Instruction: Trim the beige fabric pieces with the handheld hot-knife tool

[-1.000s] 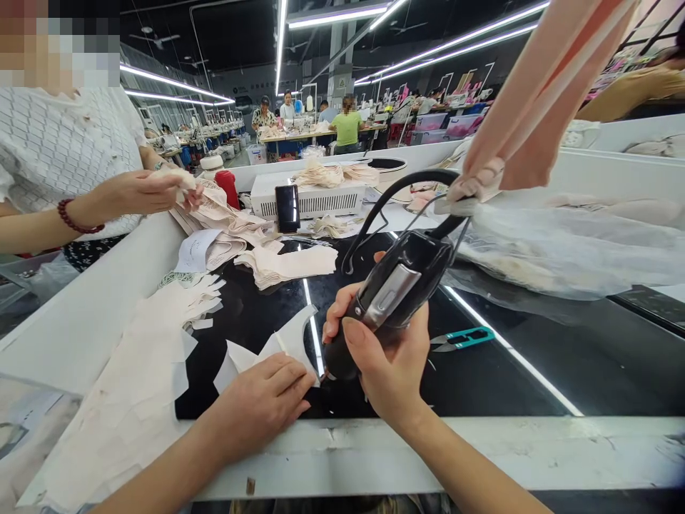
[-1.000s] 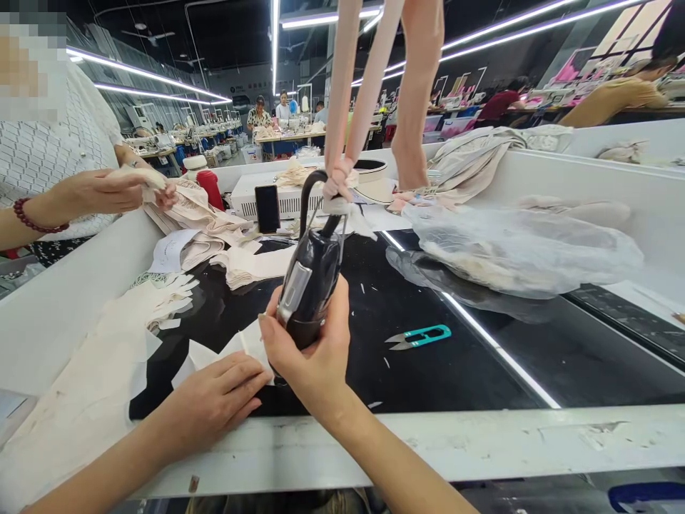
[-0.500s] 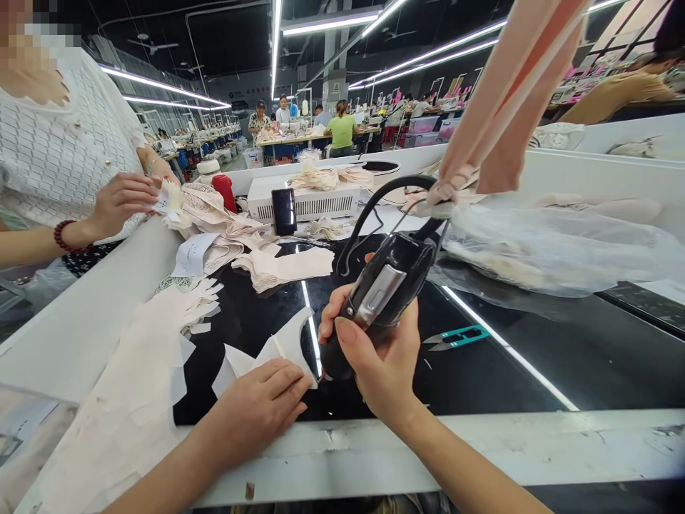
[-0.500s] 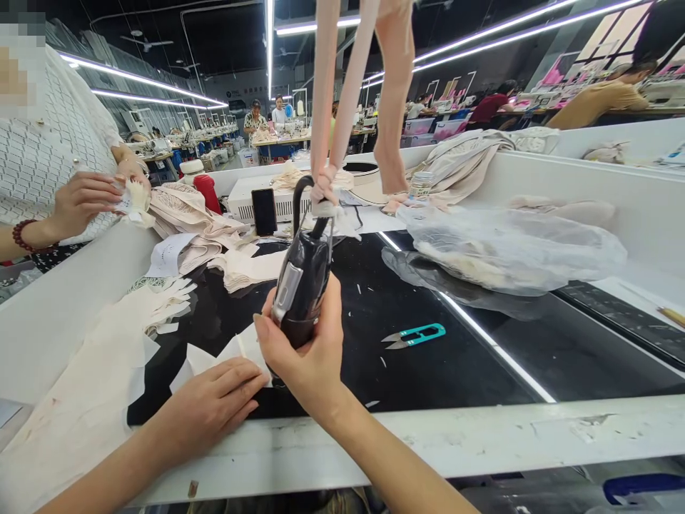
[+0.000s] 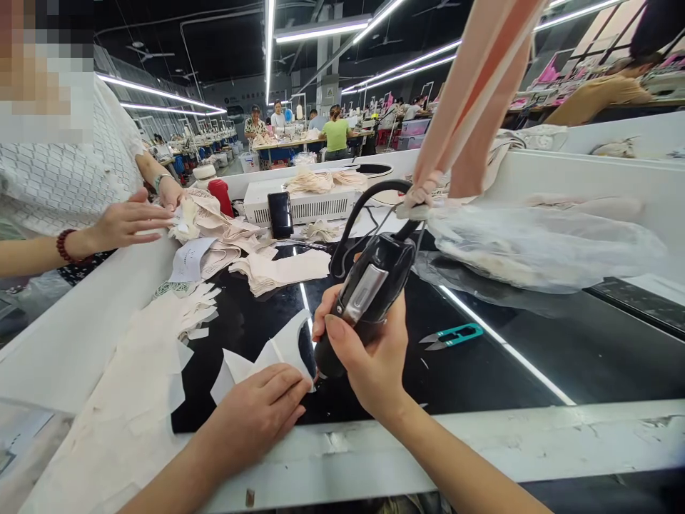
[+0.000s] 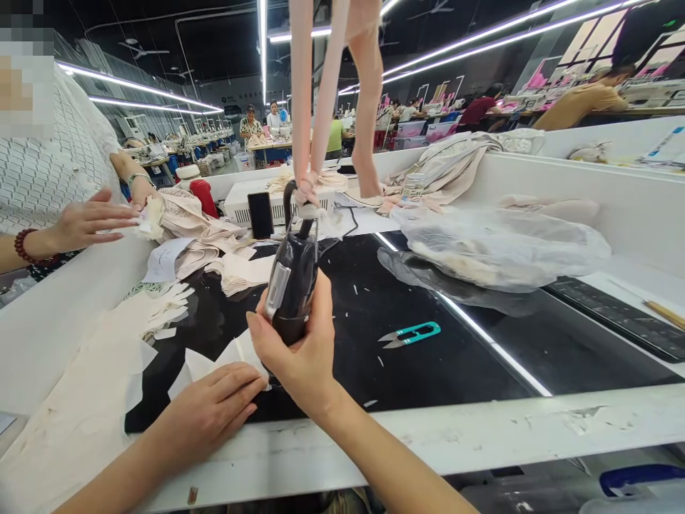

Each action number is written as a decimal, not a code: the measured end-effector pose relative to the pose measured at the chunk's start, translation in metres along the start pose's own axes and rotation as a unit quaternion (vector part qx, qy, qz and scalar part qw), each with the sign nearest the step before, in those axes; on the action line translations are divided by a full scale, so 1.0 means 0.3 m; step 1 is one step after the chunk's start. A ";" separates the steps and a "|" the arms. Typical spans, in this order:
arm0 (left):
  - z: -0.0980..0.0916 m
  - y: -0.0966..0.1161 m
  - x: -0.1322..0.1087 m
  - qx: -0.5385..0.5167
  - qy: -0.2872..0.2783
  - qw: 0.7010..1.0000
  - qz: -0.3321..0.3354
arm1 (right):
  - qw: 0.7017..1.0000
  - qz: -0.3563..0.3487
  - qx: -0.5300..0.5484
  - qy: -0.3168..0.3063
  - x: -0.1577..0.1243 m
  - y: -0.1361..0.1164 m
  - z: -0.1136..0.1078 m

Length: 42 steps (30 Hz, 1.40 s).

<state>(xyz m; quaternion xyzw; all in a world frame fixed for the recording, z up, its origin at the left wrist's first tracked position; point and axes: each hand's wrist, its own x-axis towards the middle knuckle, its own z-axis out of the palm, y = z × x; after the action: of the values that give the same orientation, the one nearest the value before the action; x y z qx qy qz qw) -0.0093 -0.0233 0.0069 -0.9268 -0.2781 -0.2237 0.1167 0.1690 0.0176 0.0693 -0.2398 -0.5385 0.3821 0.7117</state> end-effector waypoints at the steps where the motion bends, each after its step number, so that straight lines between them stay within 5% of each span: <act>1: 0.001 0.000 -0.001 -0.001 0.001 1.000 -0.001 | 1.000 0.003 -0.003 0.001 -0.002 0.000 0.000; 25: 0.013 -0.006 -0.005 -0.019 0.013 1.000 -0.004 | 0.999 0.025 -0.026 0.011 -0.008 -0.003 0.004; 42: 0.057 -0.030 -0.030 -0.044 -0.005 0.999 -0.024 | 0.996 0.011 -0.092 0.017 -0.027 0.039 -0.056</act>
<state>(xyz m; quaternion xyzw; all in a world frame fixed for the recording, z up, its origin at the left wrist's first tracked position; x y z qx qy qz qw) -0.0152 -0.0144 -0.0116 -0.9250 -0.2910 -0.2344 0.0686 0.1805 0.0191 0.0505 -0.3164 -0.5566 0.3348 0.6914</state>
